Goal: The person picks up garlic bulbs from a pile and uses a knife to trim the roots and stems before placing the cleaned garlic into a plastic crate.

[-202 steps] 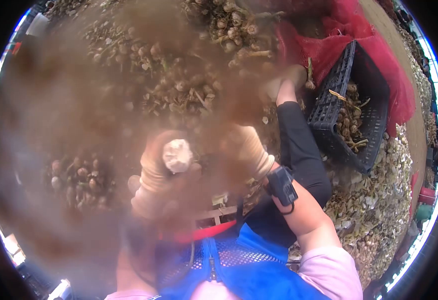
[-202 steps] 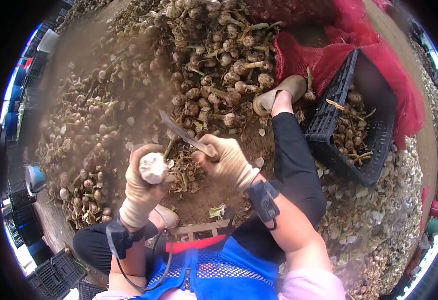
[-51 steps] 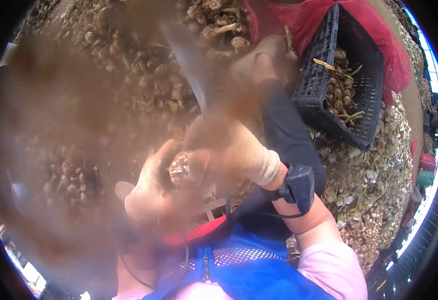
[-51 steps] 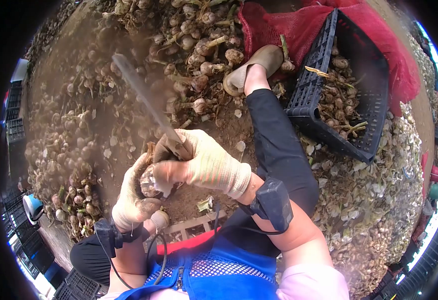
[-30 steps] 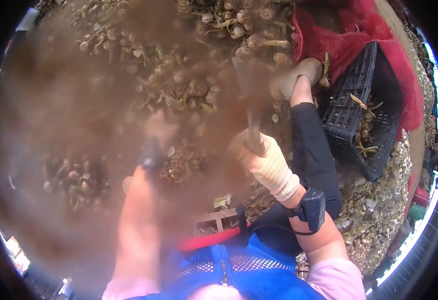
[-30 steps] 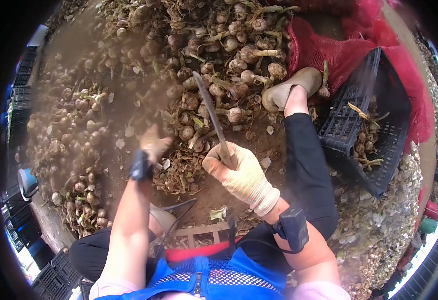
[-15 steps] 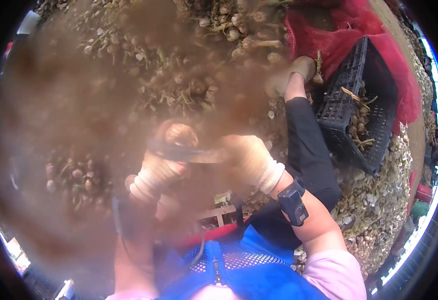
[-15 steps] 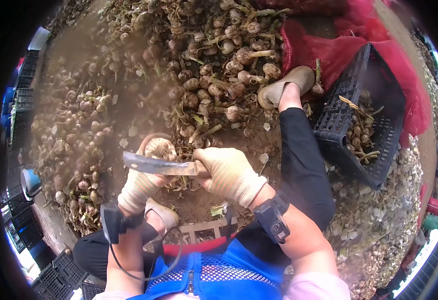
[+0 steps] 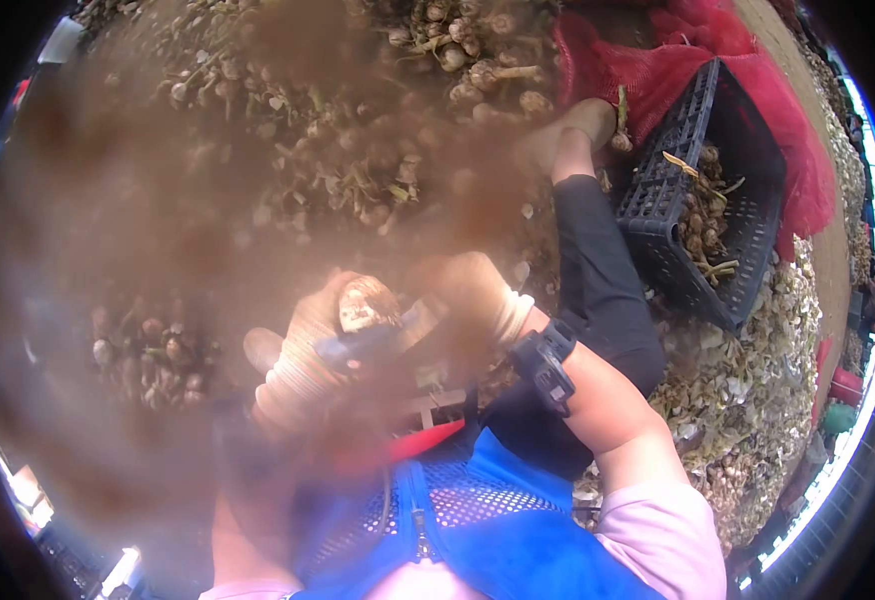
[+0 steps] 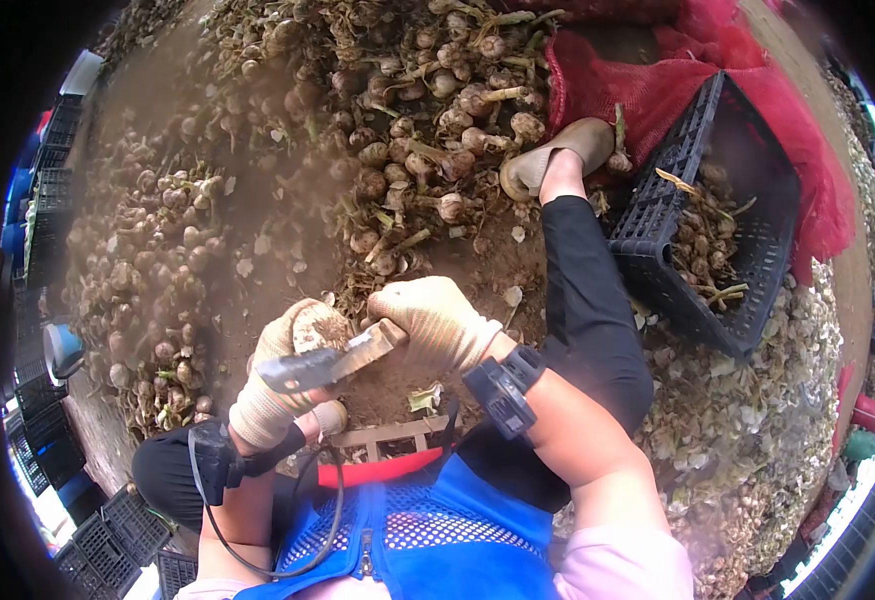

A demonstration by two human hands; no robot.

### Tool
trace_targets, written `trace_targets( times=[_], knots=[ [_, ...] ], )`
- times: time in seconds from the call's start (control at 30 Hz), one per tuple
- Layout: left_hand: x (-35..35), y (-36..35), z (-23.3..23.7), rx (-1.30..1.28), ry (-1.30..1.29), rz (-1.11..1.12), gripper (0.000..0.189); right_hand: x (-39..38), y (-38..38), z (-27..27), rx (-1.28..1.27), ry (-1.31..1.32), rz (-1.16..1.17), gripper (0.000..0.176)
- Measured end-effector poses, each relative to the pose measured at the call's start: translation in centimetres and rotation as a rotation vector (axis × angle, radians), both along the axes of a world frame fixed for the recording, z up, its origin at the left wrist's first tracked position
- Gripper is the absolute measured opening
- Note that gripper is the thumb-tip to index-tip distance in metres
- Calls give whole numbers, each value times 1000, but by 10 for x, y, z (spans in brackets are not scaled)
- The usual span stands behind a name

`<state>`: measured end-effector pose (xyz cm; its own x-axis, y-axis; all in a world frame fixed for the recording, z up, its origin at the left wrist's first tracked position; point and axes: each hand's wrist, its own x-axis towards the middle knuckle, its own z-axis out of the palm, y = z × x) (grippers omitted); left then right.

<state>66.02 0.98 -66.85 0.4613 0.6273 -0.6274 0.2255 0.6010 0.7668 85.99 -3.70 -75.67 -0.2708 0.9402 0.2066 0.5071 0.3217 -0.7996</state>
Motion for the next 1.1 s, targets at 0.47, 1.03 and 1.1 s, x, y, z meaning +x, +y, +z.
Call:
trace_targets(
  times=[0.47,1.03,1.1],
  knots=[
    [-25,-1,-10,148,-481,199,63,10,6,-11,-124,398,-413,9],
    [-81,53,-7,207,-1272,798,8,-11,-15,-54,-623,659,-415,17],
    [-139,80,-21,29,-1350,882,24,-2,-2,-40,-554,527,-462,19]
  ],
)
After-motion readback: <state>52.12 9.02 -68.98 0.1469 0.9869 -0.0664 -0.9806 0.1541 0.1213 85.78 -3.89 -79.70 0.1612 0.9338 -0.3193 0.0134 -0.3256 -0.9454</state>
